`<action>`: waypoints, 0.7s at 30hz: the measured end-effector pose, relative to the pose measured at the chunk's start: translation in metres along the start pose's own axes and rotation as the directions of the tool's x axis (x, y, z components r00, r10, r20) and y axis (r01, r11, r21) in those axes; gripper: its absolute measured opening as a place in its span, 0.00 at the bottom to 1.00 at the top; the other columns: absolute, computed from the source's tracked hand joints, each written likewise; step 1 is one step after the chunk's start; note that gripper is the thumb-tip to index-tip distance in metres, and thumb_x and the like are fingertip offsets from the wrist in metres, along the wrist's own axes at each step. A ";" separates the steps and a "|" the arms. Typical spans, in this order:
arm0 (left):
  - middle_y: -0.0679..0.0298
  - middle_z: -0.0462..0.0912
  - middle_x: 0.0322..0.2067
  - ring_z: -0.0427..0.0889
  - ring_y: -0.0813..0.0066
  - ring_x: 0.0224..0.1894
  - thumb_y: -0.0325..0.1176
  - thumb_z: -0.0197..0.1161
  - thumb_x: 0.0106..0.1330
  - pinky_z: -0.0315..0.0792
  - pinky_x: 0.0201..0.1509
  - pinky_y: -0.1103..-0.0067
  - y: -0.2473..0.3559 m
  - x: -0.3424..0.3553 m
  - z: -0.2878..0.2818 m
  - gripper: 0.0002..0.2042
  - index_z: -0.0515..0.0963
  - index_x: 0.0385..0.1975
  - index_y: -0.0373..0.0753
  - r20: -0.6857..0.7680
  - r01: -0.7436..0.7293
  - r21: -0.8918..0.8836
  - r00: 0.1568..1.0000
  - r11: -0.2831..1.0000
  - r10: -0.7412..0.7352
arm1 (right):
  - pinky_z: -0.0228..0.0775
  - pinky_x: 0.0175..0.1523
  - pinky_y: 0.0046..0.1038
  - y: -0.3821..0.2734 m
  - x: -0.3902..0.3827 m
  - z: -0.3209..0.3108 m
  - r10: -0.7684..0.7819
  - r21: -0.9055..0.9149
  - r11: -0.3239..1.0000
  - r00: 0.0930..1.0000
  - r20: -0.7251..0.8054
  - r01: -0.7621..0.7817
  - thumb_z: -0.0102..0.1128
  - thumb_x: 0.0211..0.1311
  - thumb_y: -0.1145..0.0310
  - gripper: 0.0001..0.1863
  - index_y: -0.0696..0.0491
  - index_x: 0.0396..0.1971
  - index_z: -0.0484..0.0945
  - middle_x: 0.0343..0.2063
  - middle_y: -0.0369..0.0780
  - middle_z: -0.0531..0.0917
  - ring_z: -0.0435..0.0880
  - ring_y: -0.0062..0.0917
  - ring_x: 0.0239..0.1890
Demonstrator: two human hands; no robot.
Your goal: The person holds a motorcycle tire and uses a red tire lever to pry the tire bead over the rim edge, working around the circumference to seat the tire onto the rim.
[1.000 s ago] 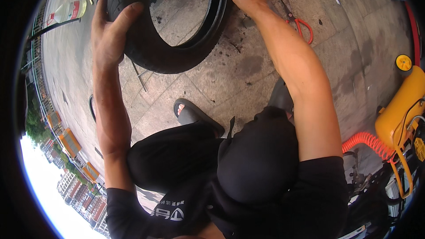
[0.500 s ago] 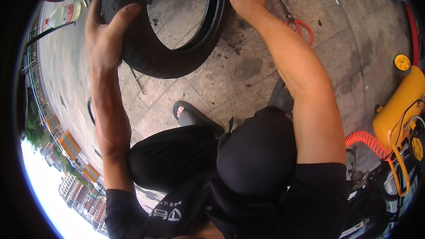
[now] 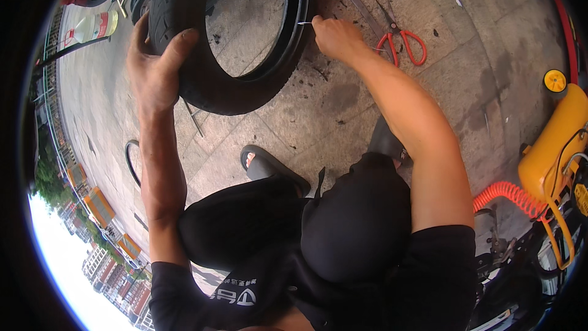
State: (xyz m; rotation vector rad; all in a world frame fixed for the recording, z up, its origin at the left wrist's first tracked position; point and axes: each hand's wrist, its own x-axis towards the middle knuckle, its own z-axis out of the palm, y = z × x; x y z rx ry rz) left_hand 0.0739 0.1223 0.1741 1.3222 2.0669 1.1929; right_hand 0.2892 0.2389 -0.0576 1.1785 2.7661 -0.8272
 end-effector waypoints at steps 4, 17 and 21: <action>0.47 0.80 0.44 0.83 0.61 0.45 0.41 0.77 0.45 0.76 0.54 0.71 -0.016 -0.017 0.008 0.42 0.66 0.59 0.24 -0.091 -0.076 -0.063 0.993 0.995 0.070 | 0.76 0.44 0.49 0.003 -0.005 0.000 0.054 0.158 0.987 0.995 -0.083 -0.040 0.51 0.62 0.69 0.14 0.63 0.41 0.72 0.30 0.57 0.84 0.85 0.51 0.38; 0.55 0.69 0.51 0.70 0.65 0.54 0.40 0.78 0.40 0.64 0.62 0.70 -0.098 -0.102 0.005 0.49 0.54 0.62 0.32 -0.074 0.029 -0.164 0.996 0.986 -0.042 | 0.78 0.43 0.47 -0.017 0.007 0.022 0.139 0.139 0.980 0.990 0.019 -0.141 0.49 0.61 0.72 0.14 0.67 0.41 0.71 0.30 0.58 0.84 0.85 0.52 0.37; 0.55 0.70 0.51 0.72 0.67 0.53 0.39 0.79 0.38 0.66 0.60 0.71 -0.097 -0.115 0.009 0.49 0.55 0.61 0.32 -0.020 0.060 -0.184 0.998 0.981 -0.065 | 0.79 0.40 0.47 -0.028 -0.008 0.019 0.092 0.162 0.982 0.996 0.015 -0.094 0.46 0.61 0.74 0.11 0.66 0.39 0.71 0.29 0.59 0.83 0.85 0.53 0.36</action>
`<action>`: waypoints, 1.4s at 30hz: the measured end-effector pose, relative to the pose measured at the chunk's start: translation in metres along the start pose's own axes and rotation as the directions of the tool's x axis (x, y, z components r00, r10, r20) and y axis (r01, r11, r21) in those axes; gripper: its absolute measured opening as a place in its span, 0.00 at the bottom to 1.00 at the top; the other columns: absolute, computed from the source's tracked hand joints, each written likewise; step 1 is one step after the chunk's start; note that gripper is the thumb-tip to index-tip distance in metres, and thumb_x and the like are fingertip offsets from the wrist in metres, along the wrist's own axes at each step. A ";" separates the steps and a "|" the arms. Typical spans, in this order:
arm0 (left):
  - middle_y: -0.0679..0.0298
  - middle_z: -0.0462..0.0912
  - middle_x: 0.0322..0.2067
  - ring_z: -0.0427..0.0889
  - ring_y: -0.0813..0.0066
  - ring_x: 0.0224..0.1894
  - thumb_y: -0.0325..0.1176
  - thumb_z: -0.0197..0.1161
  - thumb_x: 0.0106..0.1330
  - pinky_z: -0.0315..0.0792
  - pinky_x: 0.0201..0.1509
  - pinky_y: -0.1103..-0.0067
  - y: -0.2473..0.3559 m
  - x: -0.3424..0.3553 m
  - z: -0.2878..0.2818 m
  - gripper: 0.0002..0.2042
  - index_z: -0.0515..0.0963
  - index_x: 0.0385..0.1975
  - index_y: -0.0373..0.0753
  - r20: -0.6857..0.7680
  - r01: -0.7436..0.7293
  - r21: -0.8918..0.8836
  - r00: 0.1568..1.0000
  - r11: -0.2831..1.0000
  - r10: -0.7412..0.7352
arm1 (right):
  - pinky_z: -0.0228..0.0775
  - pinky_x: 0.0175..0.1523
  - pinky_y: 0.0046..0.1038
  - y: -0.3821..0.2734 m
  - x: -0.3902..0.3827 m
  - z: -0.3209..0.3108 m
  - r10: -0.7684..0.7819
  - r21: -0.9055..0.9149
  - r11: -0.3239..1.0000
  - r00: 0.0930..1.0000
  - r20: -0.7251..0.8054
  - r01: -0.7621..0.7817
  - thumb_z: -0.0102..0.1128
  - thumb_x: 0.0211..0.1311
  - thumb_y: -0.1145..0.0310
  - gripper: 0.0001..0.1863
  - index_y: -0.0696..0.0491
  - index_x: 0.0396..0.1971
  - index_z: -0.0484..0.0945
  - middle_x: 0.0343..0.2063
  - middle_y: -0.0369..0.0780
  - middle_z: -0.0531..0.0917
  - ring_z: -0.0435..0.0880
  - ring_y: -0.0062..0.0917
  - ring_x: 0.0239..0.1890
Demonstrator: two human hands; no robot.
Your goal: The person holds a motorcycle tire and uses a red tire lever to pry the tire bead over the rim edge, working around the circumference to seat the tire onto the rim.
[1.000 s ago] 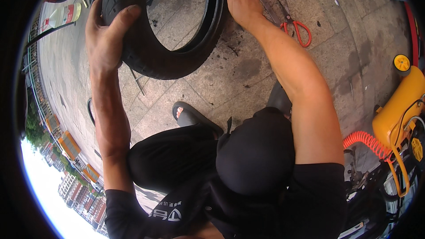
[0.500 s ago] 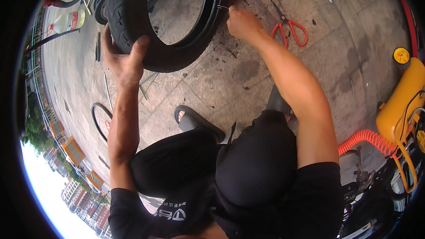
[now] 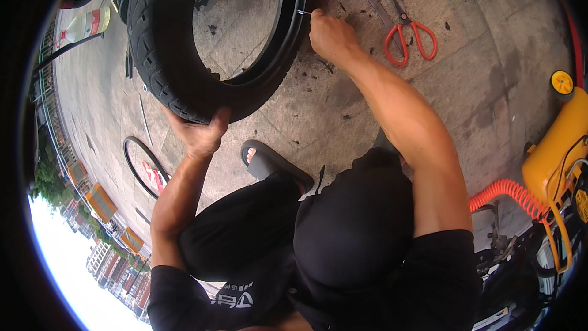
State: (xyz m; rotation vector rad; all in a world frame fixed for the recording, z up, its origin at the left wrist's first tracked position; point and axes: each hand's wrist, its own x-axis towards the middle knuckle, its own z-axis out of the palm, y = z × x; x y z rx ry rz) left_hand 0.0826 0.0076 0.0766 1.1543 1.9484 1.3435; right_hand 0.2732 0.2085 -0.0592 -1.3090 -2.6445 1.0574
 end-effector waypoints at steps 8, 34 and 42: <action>0.55 0.72 0.49 0.75 0.66 0.51 0.37 0.79 0.36 0.69 0.57 0.71 0.004 -0.001 0.008 0.50 0.55 0.60 0.32 0.027 -0.052 0.040 0.998 0.998 0.051 | 0.78 0.39 0.49 -0.022 -0.025 0.002 -0.017 0.030 0.999 0.999 -0.028 0.018 0.45 0.60 0.76 0.09 0.66 0.34 0.72 0.25 0.59 0.83 0.84 0.55 0.33; 0.55 0.70 0.52 0.71 0.64 0.56 0.39 0.80 0.37 0.65 0.62 0.70 0.013 -0.005 0.020 0.50 0.56 0.61 0.32 -0.017 -0.012 0.011 1.000 1.000 0.012 | 0.77 0.43 0.49 -0.018 -0.037 0.028 0.059 0.214 0.976 0.997 -0.059 -0.045 0.53 0.60 0.72 0.10 0.65 0.35 0.71 0.28 0.59 0.82 0.83 0.55 0.35; 0.54 0.74 0.50 0.75 0.65 0.53 0.41 0.80 0.41 0.68 0.60 0.70 0.024 0.026 0.011 0.47 0.60 0.60 0.30 -0.068 0.027 -0.037 0.997 0.999 -0.029 | 0.76 0.43 0.48 -0.007 -0.013 0.011 0.115 0.098 0.989 0.992 -0.050 -0.109 0.45 0.72 0.55 0.18 0.57 0.40 0.75 0.33 0.51 0.85 0.85 0.49 0.39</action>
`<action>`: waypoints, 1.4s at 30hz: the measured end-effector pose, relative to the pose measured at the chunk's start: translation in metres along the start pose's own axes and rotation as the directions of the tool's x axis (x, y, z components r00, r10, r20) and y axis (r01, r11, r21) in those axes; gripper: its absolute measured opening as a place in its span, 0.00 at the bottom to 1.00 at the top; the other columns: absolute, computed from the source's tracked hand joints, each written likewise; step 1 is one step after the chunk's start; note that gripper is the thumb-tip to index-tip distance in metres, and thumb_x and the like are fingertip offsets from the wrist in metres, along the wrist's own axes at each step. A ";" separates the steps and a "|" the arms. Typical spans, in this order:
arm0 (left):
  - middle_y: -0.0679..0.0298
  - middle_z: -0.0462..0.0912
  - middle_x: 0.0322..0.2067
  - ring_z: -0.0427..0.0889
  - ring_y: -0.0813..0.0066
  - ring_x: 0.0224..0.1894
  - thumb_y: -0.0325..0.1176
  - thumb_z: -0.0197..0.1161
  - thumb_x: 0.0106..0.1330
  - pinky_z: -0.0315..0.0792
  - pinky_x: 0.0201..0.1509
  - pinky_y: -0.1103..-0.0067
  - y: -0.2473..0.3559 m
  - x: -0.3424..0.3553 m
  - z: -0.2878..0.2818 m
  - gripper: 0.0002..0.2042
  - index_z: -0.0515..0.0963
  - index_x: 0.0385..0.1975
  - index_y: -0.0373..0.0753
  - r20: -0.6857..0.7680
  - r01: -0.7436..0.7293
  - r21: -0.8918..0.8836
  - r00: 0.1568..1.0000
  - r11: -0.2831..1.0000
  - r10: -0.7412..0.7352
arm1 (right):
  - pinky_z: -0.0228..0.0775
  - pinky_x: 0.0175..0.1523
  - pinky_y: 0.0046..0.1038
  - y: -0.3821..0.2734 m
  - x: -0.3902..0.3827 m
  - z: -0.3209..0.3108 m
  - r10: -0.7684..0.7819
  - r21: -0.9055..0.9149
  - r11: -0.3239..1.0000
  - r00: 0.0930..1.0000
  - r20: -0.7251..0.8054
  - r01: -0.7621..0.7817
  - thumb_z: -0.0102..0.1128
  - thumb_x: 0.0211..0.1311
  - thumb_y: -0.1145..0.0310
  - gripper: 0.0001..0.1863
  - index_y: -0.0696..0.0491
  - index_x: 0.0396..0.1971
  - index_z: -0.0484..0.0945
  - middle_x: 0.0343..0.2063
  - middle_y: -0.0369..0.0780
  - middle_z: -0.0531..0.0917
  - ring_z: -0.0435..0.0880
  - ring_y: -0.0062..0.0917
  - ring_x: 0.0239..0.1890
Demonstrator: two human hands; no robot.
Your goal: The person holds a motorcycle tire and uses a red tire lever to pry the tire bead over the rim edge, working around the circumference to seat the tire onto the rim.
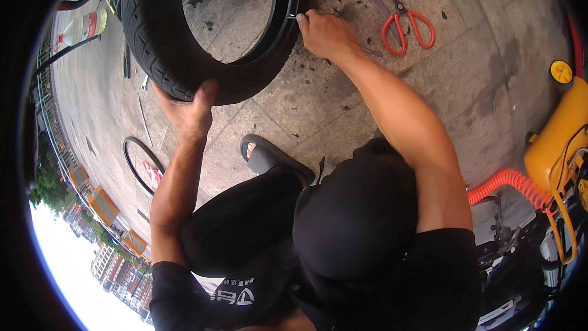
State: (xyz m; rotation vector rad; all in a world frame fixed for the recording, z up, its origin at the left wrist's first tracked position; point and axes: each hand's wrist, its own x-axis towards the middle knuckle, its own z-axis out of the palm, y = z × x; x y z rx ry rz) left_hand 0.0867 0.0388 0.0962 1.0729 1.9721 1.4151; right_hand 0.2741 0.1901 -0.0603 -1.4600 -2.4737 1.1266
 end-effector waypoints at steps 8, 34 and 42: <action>0.56 0.77 0.48 0.76 0.67 0.50 0.48 0.78 0.46 0.68 0.59 0.72 0.014 0.023 0.000 0.43 0.64 0.57 0.29 0.025 -0.023 0.078 0.999 0.997 0.021 | 0.75 0.42 0.47 0.005 0.000 -0.002 -0.103 0.110 0.989 0.994 0.025 0.100 0.53 0.69 0.58 0.14 0.55 0.40 0.74 0.33 0.51 0.85 0.84 0.49 0.39; 0.55 0.76 0.49 0.77 0.65 0.50 0.42 0.82 0.39 0.70 0.57 0.71 0.033 0.005 0.028 0.46 0.62 0.58 0.30 0.057 -0.044 0.212 0.998 0.976 0.032 | 0.77 0.47 0.49 -0.013 0.032 0.004 0.078 0.068 0.995 0.997 0.002 -0.078 0.54 0.59 0.66 0.14 0.65 0.30 0.78 0.33 0.60 0.83 0.85 0.52 0.39; 0.58 0.79 0.45 0.79 0.69 0.47 0.42 0.81 0.45 0.72 0.55 0.73 0.020 0.010 0.019 0.40 0.66 0.55 0.31 0.068 -0.058 0.035 0.996 0.998 0.056 | 0.78 0.39 0.47 -0.016 -0.008 0.001 -0.144 -0.011 0.989 0.986 0.082 0.145 0.51 0.61 0.69 0.10 0.62 0.27 0.74 0.26 0.57 0.83 0.85 0.52 0.33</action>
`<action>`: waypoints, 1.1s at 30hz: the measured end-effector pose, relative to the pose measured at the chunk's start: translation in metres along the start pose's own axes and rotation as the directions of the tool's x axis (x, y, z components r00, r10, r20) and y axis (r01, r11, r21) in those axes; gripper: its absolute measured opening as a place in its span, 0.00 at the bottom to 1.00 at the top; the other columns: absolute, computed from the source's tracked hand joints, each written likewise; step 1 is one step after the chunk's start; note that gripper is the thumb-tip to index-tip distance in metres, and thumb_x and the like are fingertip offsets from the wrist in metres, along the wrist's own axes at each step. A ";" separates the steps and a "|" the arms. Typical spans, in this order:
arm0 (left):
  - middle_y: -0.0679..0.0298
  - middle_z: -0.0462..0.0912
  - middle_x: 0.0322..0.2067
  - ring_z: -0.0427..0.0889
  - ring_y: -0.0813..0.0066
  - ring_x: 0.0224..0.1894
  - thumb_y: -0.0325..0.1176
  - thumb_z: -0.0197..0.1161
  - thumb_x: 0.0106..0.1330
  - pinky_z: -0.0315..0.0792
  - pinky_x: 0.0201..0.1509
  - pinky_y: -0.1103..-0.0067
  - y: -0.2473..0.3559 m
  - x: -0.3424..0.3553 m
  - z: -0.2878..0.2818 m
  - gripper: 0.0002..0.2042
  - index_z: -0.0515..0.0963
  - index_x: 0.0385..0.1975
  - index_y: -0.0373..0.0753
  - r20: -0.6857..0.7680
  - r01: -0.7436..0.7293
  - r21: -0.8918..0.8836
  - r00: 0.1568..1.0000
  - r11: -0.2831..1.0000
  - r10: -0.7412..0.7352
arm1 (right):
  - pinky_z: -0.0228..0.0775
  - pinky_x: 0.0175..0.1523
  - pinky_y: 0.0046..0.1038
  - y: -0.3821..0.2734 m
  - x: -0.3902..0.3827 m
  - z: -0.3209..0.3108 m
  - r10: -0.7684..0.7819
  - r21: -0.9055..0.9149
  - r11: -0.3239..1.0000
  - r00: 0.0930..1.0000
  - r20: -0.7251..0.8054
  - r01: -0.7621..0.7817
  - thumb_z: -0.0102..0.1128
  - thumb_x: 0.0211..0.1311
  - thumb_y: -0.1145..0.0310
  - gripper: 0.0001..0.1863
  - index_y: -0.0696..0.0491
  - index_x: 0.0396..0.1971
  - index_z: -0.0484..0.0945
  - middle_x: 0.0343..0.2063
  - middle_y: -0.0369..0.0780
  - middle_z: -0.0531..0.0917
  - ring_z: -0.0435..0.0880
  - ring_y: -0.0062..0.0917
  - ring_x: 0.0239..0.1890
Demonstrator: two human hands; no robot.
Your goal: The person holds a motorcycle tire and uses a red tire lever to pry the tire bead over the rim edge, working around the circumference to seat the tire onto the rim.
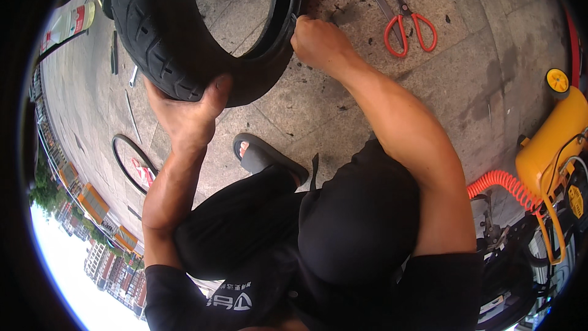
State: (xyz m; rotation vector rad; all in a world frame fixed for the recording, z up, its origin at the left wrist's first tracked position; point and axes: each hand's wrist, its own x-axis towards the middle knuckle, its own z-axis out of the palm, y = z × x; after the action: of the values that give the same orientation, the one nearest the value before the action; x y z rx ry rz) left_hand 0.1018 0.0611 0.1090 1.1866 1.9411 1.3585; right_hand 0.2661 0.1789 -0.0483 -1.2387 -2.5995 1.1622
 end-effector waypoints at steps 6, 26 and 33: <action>0.58 0.79 0.44 0.79 0.69 0.46 0.42 0.81 0.45 0.73 0.54 0.74 0.005 0.004 0.002 0.39 0.66 0.54 0.31 -0.005 0.034 0.029 0.999 0.999 -0.034 | 0.78 0.39 0.47 -0.005 0.009 -0.013 -0.050 -0.123 0.992 0.989 -0.138 0.033 0.50 0.61 0.72 0.08 0.62 0.29 0.74 0.26 0.56 0.84 0.85 0.51 0.33; 0.56 0.78 0.48 0.79 0.66 0.49 0.46 0.82 0.43 0.71 0.57 0.73 0.014 0.012 0.003 0.44 0.66 0.56 0.29 0.000 0.073 0.029 0.997 0.997 -0.073 | 0.78 0.38 0.46 -0.006 0.003 -0.012 -0.026 -0.139 0.990 0.999 -0.047 0.019 0.53 0.60 0.71 0.08 0.61 0.27 0.75 0.24 0.54 0.83 0.86 0.49 0.31; 0.55 0.78 0.48 0.79 0.65 0.49 0.46 0.82 0.42 0.71 0.57 0.72 0.022 0.012 0.010 0.44 0.66 0.57 0.29 0.004 0.107 0.031 0.994 0.994 -0.107 | 0.78 0.42 0.46 -0.001 0.016 -0.018 -0.032 -0.187 0.982 0.996 -0.088 0.015 0.51 0.60 0.72 0.08 0.60 0.28 0.77 0.27 0.53 0.85 0.86 0.47 0.34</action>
State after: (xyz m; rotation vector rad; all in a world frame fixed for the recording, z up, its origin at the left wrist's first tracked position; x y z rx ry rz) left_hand 0.1114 0.0791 0.1263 1.0824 1.9980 1.2735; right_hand 0.2600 0.2004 -0.0393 -1.2558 -2.6973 0.8532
